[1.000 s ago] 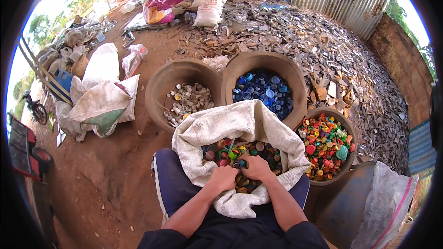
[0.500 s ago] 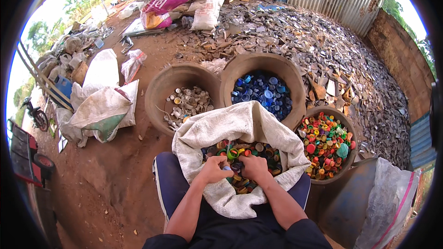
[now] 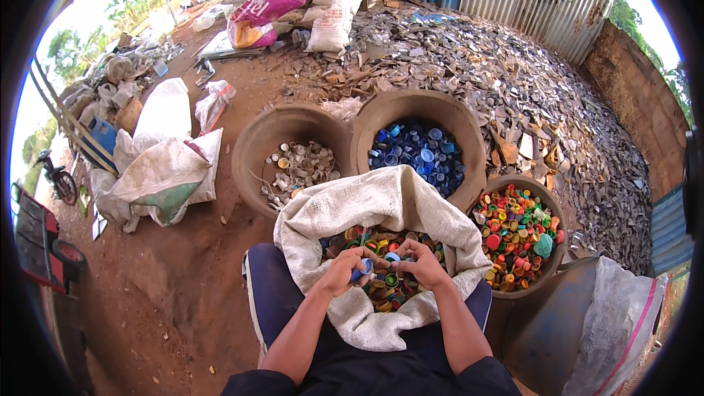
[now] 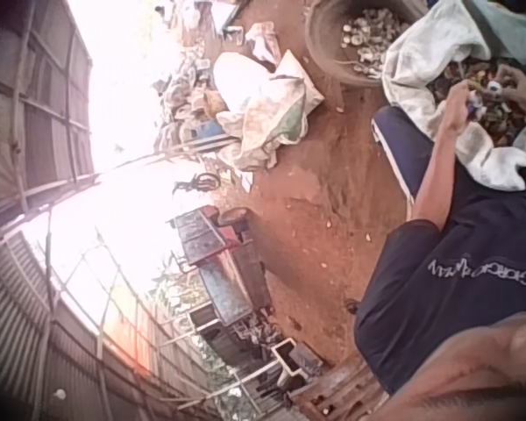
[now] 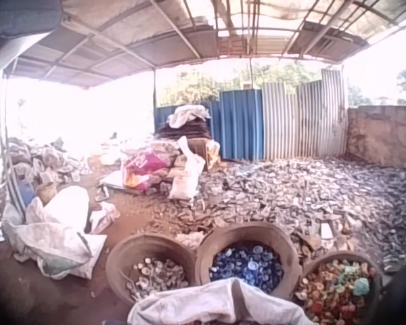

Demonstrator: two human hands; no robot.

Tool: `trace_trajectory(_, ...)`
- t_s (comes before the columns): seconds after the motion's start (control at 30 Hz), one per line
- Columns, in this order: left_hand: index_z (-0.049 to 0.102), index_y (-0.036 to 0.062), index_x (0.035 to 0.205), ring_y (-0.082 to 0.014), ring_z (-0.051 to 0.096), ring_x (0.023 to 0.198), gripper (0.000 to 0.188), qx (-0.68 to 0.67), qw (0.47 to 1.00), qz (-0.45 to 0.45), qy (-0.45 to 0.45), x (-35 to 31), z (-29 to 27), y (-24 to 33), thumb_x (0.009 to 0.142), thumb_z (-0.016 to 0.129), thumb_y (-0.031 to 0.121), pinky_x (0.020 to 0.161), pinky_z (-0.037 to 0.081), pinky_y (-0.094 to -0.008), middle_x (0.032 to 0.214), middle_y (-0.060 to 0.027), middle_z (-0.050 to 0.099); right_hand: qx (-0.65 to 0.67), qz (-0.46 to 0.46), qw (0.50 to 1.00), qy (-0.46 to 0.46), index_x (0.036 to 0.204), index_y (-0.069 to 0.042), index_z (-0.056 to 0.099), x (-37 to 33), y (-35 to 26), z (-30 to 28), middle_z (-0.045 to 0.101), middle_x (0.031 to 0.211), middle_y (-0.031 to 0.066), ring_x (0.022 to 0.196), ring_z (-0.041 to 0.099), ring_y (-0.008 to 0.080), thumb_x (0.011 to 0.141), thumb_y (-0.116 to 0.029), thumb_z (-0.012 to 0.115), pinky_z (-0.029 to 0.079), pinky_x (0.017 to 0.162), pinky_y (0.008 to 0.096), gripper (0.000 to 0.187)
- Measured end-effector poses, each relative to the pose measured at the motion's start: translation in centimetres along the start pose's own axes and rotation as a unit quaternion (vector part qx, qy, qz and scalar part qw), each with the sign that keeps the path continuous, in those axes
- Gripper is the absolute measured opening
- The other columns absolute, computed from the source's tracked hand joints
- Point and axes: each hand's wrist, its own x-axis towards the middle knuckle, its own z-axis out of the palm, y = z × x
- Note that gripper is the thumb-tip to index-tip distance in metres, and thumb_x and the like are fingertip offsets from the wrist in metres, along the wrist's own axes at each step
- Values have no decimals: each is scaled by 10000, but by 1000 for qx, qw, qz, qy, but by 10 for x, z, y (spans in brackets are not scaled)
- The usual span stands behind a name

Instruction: The person sorts plastic bottle caps from a white sack on their lap into three nearby bowls by color. They pick caps from the sack and place them into bowls containing blue, multicolored, and white caps.

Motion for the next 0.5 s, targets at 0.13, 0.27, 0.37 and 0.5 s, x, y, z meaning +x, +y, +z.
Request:
trace_trajectory(0.13, 579, -77, 995, -132, 447, 500, 373, -53, 999, -3, 5, -3, -1, 3, 715, 381, 72, 490, 373, -257, 711, -107, 554, -70, -67, 995, -4, 919, -31, 574, 1, 4, -2, 611, 801, 24, 704, 555, 88, 776, -88, 742, 459, 632, 254, 229)
trace_trajectory(0.27, 591, -52, 960, -133, 455, 498, 321, -79, 996, -11, 37, 3, -7, -1, 796, 381, 127, 493, 371, -253, 649, -66, 515, -386, -131, 907, 107, 1001, -19, 583, -2, -5, 7, 614, 829, 67, 718, 573, 155, 779, -241, 752, 474, 680, 303, 356)
trace_trajectory(0.37, 579, -38, 939, -128, 472, 516, 256, -47, 998, -2, 40, 5, -13, -5, 848, 431, 150, 478, 357, -253, 668, -71, 531, -295, 0, 948, 121, 959, -20, 579, 0, -5, 1, 615, 861, 79, 731, 595, 171, 826, -275, 703, 480, 669, 313, 313)
trace_trajectory(0.5, 595, -22, 940, -158, 545, 570, 189, 124, 988, 2, 96, 14, -16, -14, 820, 568, 122, 515, 423, -291, 677, -81, 576, 102, 57, 993, 33, 817, -48, 545, -3, -9, -5, 606, 778, 47, 687, 576, 127, 859, -212, 665, 461, 632, 271, 208)
